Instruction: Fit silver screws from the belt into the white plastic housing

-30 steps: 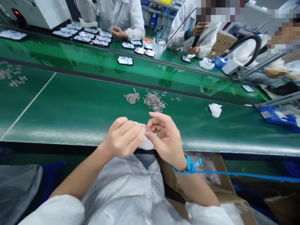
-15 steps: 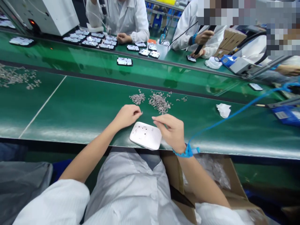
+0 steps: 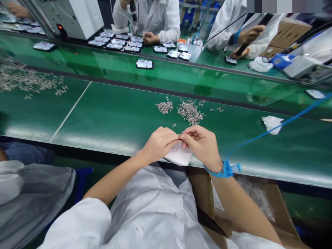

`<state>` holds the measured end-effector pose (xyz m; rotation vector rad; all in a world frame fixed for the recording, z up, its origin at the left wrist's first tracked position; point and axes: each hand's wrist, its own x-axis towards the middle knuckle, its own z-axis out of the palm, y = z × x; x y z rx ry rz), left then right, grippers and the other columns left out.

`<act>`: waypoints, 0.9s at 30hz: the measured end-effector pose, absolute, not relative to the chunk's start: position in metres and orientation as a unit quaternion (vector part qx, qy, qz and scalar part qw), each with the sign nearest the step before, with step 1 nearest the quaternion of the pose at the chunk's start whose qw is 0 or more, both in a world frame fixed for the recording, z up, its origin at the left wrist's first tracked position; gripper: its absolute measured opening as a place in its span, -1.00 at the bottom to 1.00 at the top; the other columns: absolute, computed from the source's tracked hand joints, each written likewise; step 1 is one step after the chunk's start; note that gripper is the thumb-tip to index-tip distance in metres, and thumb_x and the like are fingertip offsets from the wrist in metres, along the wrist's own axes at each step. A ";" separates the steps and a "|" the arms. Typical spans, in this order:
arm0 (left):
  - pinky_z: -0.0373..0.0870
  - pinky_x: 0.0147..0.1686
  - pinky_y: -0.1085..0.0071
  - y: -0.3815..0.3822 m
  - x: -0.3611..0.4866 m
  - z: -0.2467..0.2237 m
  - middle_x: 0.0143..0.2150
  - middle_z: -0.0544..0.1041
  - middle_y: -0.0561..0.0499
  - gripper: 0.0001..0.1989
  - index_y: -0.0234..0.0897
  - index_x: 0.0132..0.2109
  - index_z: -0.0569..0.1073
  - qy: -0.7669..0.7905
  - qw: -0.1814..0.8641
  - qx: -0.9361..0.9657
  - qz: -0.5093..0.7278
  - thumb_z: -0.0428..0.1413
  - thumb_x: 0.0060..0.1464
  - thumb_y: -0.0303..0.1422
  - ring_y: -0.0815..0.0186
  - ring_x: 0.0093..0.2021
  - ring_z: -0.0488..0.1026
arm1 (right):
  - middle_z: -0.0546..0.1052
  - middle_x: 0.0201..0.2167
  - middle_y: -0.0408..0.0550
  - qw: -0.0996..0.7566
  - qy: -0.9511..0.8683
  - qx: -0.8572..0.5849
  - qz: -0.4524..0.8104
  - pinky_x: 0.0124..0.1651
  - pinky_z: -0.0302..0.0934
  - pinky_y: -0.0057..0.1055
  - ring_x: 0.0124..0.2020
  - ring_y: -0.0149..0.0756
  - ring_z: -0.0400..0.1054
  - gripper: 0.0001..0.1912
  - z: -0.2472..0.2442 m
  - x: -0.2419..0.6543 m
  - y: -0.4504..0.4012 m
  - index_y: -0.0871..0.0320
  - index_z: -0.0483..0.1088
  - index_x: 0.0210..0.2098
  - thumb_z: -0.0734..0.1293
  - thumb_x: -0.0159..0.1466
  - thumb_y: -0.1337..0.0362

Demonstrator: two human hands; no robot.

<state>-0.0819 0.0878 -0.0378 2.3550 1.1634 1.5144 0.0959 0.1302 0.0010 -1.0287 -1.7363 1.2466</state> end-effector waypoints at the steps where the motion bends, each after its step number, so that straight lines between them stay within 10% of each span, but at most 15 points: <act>1: 0.32 -0.24 0.36 0.081 -0.079 -0.037 -0.27 0.59 0.01 -0.91 -0.29 -0.17 0.46 0.380 0.053 0.765 0.517 0.07 0.34 -0.45 0.35 -0.29 0.48 | 0.48 -0.63 -0.18 0.372 -0.696 -0.393 0.471 -0.54 0.26 -0.54 -0.63 -0.44 0.38 -0.81 0.005 0.096 0.125 0.18 0.47 -0.38 0.47 0.24 0.20; 7: 0.38 -0.26 0.42 0.051 -0.064 -0.036 -0.33 0.52 0.03 -0.90 -0.27 -0.19 0.45 0.401 0.138 0.665 0.615 0.12 0.24 -0.55 0.39 -0.32 0.44 | 0.57 -0.38 -0.12 0.333 -0.746 -0.286 0.501 -0.41 0.39 -0.51 -0.48 -0.44 0.48 -0.92 0.012 0.108 0.102 0.13 0.55 -0.19 0.39 0.34 0.33; 18: 0.38 -0.38 0.47 0.045 -0.053 -0.045 -0.41 0.51 0.04 -0.77 -0.28 -0.24 0.49 0.360 0.616 0.334 0.616 0.22 0.22 -0.19 0.42 -0.44 0.43 | 0.52 -0.22 -0.03 0.379 -0.847 -0.235 0.290 -0.11 0.36 -0.36 -0.17 -0.34 0.44 -0.87 -0.001 0.099 0.113 0.13 0.46 -0.21 0.29 0.38 0.44; 27: 0.23 -0.04 0.13 0.031 -0.075 -0.061 0.00 0.59 -0.13 -0.74 -0.36 -0.02 0.49 0.505 0.039 0.783 0.360 0.07 0.36 -0.23 0.13 0.05 0.48 | 0.56 -0.21 0.05 0.156 -0.934 -0.294 0.126 -0.12 0.32 -0.34 -0.18 -0.23 0.44 -0.82 -0.010 0.093 0.137 0.23 0.47 -0.16 0.21 0.41 0.41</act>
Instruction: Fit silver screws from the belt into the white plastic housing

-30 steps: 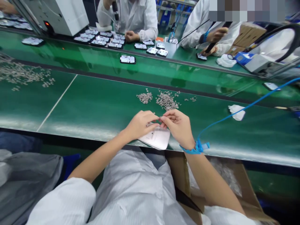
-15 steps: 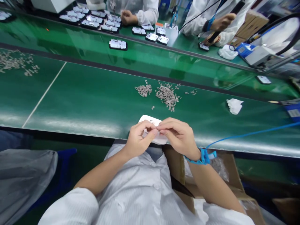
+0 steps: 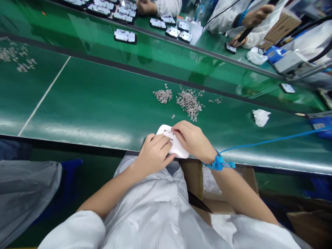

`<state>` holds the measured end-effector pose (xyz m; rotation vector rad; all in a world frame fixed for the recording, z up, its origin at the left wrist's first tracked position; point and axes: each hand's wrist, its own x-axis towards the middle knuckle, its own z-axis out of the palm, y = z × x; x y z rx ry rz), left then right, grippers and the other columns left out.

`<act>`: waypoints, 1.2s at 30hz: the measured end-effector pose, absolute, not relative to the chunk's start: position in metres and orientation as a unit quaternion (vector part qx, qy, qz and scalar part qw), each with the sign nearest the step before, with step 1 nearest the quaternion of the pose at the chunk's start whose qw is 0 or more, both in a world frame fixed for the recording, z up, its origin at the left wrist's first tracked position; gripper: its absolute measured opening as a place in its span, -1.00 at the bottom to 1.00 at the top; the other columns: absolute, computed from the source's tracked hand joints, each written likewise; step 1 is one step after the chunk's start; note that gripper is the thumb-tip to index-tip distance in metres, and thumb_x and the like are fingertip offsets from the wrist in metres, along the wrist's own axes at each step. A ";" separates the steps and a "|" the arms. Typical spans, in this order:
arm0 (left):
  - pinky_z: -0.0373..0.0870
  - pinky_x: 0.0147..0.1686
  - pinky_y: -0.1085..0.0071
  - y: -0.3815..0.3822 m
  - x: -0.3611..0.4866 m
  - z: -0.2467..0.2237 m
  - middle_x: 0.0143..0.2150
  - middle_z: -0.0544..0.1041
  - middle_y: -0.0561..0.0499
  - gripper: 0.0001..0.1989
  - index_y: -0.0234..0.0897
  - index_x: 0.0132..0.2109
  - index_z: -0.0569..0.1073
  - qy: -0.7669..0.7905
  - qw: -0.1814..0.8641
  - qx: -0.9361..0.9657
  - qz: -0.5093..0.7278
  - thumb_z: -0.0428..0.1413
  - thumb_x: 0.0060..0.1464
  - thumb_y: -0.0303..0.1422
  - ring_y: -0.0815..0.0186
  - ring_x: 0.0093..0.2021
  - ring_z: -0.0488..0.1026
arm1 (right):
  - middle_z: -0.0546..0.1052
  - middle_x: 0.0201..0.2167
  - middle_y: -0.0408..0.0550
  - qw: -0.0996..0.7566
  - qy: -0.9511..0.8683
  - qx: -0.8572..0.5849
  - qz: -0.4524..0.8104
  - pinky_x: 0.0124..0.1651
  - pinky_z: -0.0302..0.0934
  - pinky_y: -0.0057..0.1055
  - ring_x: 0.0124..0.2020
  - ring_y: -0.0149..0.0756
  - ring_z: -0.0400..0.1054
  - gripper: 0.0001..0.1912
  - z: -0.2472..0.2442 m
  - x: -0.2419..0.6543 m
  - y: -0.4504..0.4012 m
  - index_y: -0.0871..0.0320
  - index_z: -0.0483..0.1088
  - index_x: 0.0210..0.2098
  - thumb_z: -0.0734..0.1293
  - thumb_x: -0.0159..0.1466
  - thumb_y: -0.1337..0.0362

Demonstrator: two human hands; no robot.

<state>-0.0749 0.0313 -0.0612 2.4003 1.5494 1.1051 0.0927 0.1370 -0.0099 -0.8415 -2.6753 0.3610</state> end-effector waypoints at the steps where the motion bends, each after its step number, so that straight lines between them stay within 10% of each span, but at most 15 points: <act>1: 0.22 -0.04 0.13 0.028 -0.072 -0.063 0.04 0.58 -0.15 -0.68 -0.38 0.02 0.48 0.505 0.026 0.794 0.338 0.06 0.37 -0.19 0.13 0.09 0.46 | 0.56 -0.20 0.06 0.122 -0.940 -0.297 0.114 -0.11 0.31 -0.32 -0.17 -0.21 0.44 -0.81 -0.011 0.091 0.140 0.23 0.48 -0.16 0.22 0.41 0.40; 17: 0.16 -0.14 0.11 0.015 -0.046 -0.070 0.16 0.51 -0.20 -0.53 -0.43 0.15 0.43 0.558 0.022 0.772 0.303 0.01 0.38 -0.10 0.12 0.13 0.42 | 0.55 -0.21 0.04 0.039 -0.947 -0.309 0.076 -0.13 0.22 -0.33 -0.17 -0.21 0.39 -0.81 -0.014 0.087 0.139 0.20 0.54 -0.22 0.27 0.38 0.39; 24: 0.14 -0.26 0.15 0.021 -0.044 -0.059 -0.12 0.57 -0.17 -0.76 -0.40 -0.11 0.52 0.550 0.058 0.771 0.314 0.06 0.30 -0.29 0.10 -0.13 0.44 | 0.49 -0.26 -0.01 0.046 -0.942 -0.307 0.130 -0.20 0.20 -0.38 -0.25 -0.30 0.35 -0.83 -0.013 0.086 0.143 0.19 0.51 -0.28 0.27 0.34 0.43; 36: 0.17 -0.07 0.18 0.087 -0.081 -0.060 -0.16 0.51 0.02 -0.93 -0.19 -0.28 0.57 0.656 0.252 0.611 0.365 0.32 0.09 -0.39 0.14 -0.01 0.33 | 0.61 -0.27 -0.05 0.237 -0.907 -0.345 0.050 -0.15 0.30 -0.30 -0.23 -0.22 0.39 -0.80 -0.036 0.097 0.117 0.14 0.56 -0.18 0.31 0.32 0.45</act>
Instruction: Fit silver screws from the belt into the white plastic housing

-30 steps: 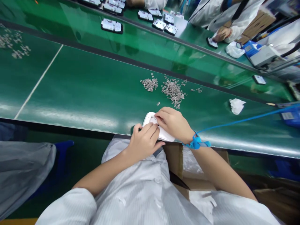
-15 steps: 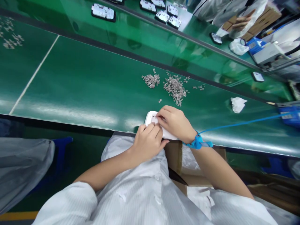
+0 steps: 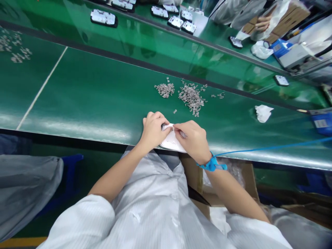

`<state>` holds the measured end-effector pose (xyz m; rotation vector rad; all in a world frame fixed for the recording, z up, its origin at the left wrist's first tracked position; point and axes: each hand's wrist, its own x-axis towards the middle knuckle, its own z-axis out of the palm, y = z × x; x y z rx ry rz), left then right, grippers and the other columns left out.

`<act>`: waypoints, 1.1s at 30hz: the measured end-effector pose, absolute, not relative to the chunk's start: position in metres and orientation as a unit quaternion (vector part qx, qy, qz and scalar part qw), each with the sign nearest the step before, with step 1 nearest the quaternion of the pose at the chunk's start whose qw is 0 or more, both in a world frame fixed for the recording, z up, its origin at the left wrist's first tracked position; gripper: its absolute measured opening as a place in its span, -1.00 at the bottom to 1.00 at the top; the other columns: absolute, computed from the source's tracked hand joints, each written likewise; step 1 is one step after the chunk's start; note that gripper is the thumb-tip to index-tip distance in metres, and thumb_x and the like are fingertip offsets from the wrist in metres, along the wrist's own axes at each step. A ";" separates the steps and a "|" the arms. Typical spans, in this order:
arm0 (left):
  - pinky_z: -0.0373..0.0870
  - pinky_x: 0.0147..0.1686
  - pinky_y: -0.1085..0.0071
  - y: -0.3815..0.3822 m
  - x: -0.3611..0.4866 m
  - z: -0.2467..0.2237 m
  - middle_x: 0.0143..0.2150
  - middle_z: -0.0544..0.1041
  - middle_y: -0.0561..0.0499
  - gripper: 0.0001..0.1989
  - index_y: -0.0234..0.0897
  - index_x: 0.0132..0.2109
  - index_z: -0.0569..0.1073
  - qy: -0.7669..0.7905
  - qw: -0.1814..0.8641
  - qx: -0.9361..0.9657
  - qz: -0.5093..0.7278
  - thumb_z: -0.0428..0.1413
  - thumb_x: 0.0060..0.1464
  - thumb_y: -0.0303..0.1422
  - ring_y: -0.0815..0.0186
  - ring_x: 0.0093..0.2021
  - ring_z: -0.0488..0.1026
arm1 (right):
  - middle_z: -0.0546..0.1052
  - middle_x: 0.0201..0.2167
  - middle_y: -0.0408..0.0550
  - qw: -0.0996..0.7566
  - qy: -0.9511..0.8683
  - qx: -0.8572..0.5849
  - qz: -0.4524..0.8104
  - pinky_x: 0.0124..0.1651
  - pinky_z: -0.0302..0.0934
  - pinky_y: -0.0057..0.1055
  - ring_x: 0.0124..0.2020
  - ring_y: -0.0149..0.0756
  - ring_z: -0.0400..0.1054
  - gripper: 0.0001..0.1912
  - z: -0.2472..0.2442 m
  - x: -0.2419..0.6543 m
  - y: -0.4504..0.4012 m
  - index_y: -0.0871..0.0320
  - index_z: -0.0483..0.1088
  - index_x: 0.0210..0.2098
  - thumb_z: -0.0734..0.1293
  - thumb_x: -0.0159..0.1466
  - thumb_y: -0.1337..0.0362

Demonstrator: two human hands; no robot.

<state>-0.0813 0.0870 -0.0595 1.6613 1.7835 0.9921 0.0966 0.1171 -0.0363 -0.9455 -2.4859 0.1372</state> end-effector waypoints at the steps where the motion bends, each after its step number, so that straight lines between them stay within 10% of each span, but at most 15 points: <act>1: 0.16 -0.08 0.18 0.087 -0.080 -0.060 -0.17 0.51 0.03 -0.92 -0.20 -0.31 0.57 0.656 0.251 0.610 0.368 0.34 0.08 -0.38 0.15 -0.02 0.33 | 0.62 -0.30 -0.06 0.247 -0.902 -0.351 0.042 -0.15 0.31 -0.31 -0.24 -0.23 0.39 -0.81 -0.037 0.097 0.115 0.13 0.56 -0.20 0.31 0.32 0.44; 28: 0.13 -0.10 0.19 0.087 -0.080 -0.067 -0.17 0.56 0.07 -0.86 -0.22 -0.38 0.51 0.650 0.228 0.622 0.372 0.34 0.03 -0.43 0.16 -0.04 0.33 | 0.63 -0.27 0.00 0.198 -0.929 -0.308 0.062 -0.13 0.28 -0.27 -0.23 -0.21 0.43 -0.77 -0.033 0.099 0.110 0.15 0.56 -0.22 0.24 0.40 0.39; 33: 0.14 -0.09 0.18 0.085 -0.080 -0.067 -0.15 0.56 0.06 -0.85 -0.22 -0.37 0.51 0.644 0.224 0.628 0.374 0.36 0.04 -0.38 0.15 -0.04 0.33 | 0.61 -0.31 -0.07 0.324 -0.863 -0.369 0.118 -0.17 0.36 -0.29 -0.27 -0.26 0.47 -0.87 -0.034 0.102 0.112 0.09 0.54 -0.25 0.32 0.33 0.36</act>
